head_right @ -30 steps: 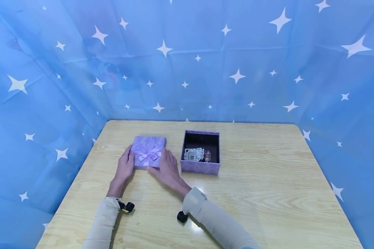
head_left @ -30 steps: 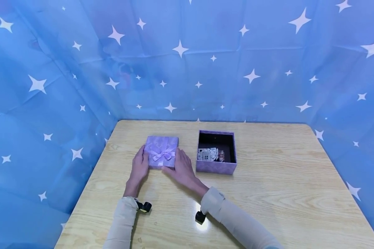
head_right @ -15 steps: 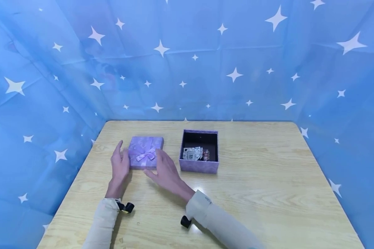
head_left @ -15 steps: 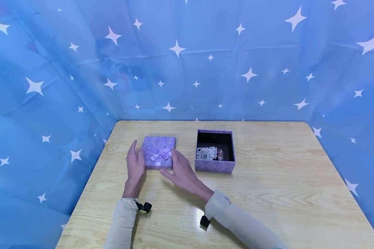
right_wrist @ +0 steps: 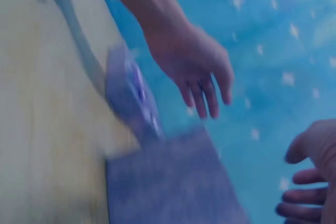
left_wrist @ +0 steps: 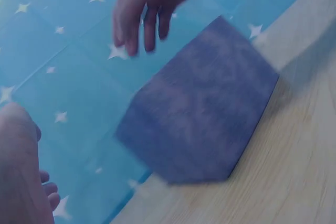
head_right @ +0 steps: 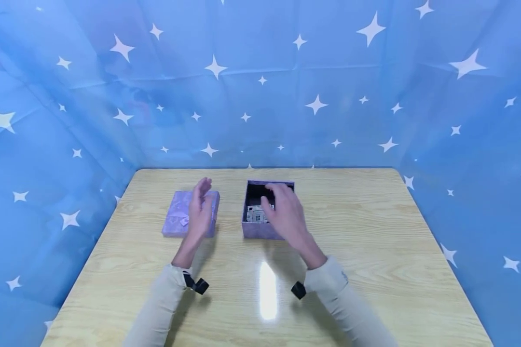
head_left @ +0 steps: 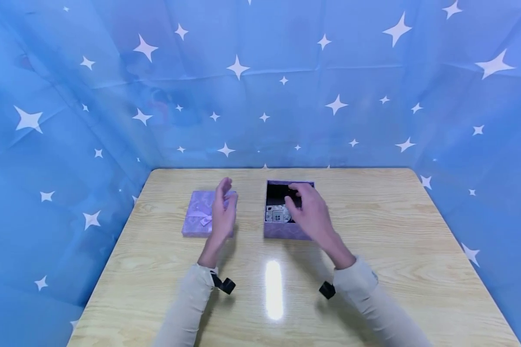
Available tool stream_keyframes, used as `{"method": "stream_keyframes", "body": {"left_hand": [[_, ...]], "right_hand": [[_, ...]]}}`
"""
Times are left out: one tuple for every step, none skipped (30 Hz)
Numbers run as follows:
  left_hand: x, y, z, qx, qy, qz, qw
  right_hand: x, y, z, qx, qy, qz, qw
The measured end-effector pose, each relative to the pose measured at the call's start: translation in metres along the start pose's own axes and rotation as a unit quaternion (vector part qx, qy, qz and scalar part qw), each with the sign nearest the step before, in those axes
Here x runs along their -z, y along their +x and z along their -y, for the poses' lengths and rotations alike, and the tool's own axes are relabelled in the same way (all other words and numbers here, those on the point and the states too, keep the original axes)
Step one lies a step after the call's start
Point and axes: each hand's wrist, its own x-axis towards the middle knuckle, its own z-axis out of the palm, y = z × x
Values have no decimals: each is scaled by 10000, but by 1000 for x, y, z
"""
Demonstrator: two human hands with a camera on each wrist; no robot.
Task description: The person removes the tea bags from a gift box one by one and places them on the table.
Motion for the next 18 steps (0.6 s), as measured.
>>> {"method": "stream_keyframes", "body": {"left_hand": [[-8, 0, 1, 64, -28, 131, 9999], [-16, 0, 2, 148, -69, 253, 9995], [-24, 0, 3, 256, -115, 368, 9989], [-31, 1, 4, 345, -175, 464, 9982], [-37, 1, 6, 452, -234, 558, 9971], [-43, 1, 7, 580, -292, 652, 9958], [-49, 1, 8, 709, -339, 750, 9941], [-54, 1, 10, 813, -428, 858, 9921], [-59, 1, 11, 909, -481, 969, 9900], [-63, -1, 12, 1025, -529, 1089, 9873], [-67, -2, 13, 1115, -554, 1215, 9847], [-70, -3, 14, 1209, -558, 1334, 9821], [-73, -4, 15, 1232, -585, 1449, 9800], [-75, -5, 16, 1254, -597, 1530, 9784], [-77, -6, 16, 1291, -582, 1583, 9772], [-79, -7, 17, 1314, -566, 1615, 9765], [-80, -7, 18, 1324, -588, 1624, 9760], [-81, -8, 18, 1341, -617, 1628, 9756]], "right_hand": [[3, 2, -9, -139, -84, 149, 9998], [5, 5, -17, -257, -163, 341, 9990], [6, 7, -23, -329, -231, 568, 9976], [6, 9, -29, -363, -292, 803, 9957], [6, 10, -34, -353, -371, 1032, 9933], [4, 12, -38, -316, -456, 1248, 9906], [3, 13, -41, -245, -553, 1440, 9877], [1, 14, -43, -119, -696, 1606, 9845], [0, 15, -43, -3, -865, 1754, 9807], [-2, 15, -44, 114, -1067, 1873, 9764], [-3, 15, -43, 212, -1256, 1980, 9719], [-4, 16, -42, 292, -1432, 2075, 9673], [-5, 16, -40, 344, -1599, 2157, 9627], [-4, 17, -38, 366, -1752, 2235, 9581], [-5, 17, -37, 351, -1890, 2314, 9537], [-5, 18, -36, 341, -2021, 2370, 9496], [-4, 19, -35, 292, -2122, 2414, 9465], [-4, 19, -35, 240, -2208, 2461, 9434]]}}
